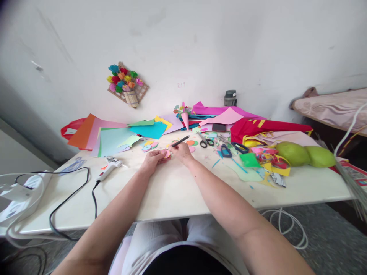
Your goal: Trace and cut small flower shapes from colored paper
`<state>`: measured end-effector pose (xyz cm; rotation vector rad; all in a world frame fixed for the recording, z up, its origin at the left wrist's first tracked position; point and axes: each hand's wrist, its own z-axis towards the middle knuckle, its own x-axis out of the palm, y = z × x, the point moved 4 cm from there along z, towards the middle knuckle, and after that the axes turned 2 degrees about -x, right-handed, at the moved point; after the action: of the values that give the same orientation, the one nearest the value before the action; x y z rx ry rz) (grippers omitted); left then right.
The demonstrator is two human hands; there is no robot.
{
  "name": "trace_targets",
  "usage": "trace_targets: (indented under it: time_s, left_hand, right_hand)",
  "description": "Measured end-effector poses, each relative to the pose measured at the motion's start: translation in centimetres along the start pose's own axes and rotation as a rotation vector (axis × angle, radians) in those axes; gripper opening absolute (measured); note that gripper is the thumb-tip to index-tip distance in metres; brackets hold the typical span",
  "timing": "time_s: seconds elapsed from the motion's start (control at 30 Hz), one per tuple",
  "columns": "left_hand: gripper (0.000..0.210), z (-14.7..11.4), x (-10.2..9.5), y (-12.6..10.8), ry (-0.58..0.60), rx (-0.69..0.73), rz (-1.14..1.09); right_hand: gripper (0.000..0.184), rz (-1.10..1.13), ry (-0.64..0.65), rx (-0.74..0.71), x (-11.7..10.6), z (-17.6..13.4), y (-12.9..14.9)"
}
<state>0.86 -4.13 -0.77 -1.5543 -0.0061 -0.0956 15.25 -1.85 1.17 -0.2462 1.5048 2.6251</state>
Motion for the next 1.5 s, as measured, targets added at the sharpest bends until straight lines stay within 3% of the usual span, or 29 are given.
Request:
trace_targets:
  time_s: [1.17, 1.3, 1.5]
  left_hand:
    - [0.032, -0.1, 0.0, -0.1, -0.009, -0.003, -0.013]
    - [0.032, -0.1, 0.0, 0.0, 0.001, -0.010, -0.007]
    - [0.034, -0.1, 0.1, -0.1, 0.030, 0.016, 0.013]
  right_hand:
    - [0.011, -0.044, -0.058, 0.060, -0.6, 0.0, -0.1]
    - [0.013, 0.036, -0.081, 0.077, -0.8, 0.0, 0.3]
    - [0.017, 0.158, 0.004, 0.036, -0.1, -0.3, 0.9]
